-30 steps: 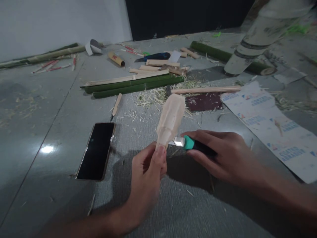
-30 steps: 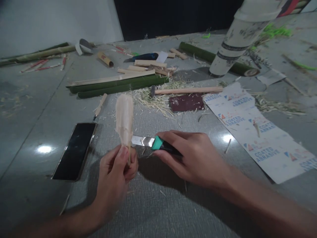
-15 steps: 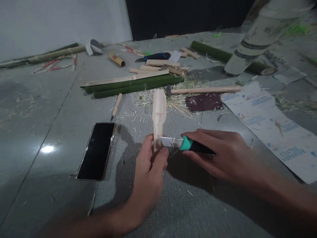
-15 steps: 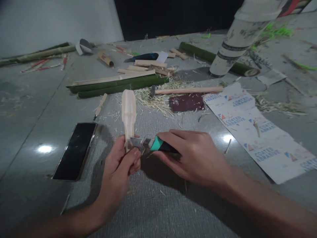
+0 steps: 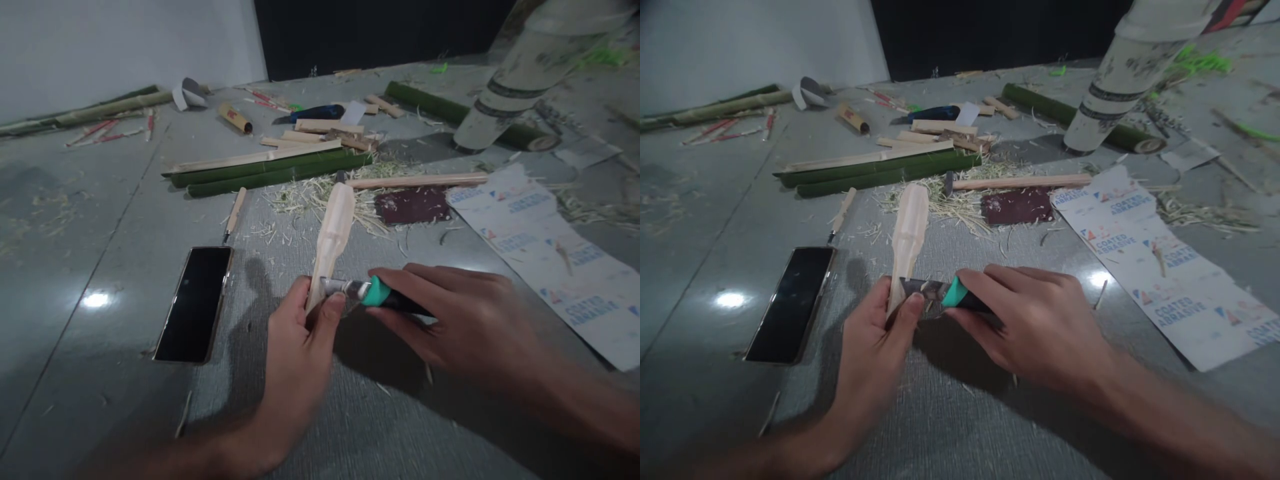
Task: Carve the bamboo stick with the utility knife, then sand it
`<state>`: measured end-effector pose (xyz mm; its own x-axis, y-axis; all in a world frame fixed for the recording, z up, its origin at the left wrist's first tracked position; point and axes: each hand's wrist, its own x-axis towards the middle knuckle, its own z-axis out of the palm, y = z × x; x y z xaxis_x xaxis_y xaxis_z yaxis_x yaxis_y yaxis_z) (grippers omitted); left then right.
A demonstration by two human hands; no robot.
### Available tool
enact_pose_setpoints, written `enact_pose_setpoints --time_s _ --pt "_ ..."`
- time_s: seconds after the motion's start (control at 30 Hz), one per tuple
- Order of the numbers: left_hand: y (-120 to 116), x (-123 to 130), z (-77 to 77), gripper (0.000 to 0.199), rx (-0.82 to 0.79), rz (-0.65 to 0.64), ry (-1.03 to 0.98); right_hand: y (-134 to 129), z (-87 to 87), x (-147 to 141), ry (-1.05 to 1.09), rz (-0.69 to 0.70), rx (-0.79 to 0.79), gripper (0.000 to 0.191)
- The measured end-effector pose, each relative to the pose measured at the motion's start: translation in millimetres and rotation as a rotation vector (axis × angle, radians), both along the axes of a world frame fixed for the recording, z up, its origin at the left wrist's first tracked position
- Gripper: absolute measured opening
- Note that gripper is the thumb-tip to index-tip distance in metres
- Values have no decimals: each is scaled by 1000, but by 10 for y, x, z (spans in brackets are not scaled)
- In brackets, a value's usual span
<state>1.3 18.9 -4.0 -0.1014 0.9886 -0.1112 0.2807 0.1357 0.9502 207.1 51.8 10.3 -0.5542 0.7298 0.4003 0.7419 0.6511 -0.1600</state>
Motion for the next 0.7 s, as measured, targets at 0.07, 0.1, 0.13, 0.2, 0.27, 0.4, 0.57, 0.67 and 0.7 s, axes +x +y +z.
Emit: enact_pose_setpoints --time_s 0.07,0.1,0.13,0.2,0.27,0.4,0.57,0.67,0.7 --pt "3 3 5 31 2 13 9 -33 0 -25 -8 -33 15 22" --pt "5 4 5 32 3 20 9 -48 1 -37 -10 -47 18 22" --pt "7 6 4 33 4 27 10 -63 2 -46 -12 -59 21 22" --pt "14 4 2 35 3 37 11 -85 10 -61 -6 -76 24 22" --pt "25 -3 0 36 2 36 21 -97 22 -70 10 -80 18 23" --pt "54 -18 1 38 -1 30 47 -95 37 -72 36 -82 0 26" --pt "82 2 17 40 -6 49 30 -103 19 -48 24 -109 0 25" --pt "80 13 33 39 0 54 20 -127 21 -46 28 -106 7 23" --pt "77 14 36 40 0 55 14 -134 24 -50 30 -107 10 23"
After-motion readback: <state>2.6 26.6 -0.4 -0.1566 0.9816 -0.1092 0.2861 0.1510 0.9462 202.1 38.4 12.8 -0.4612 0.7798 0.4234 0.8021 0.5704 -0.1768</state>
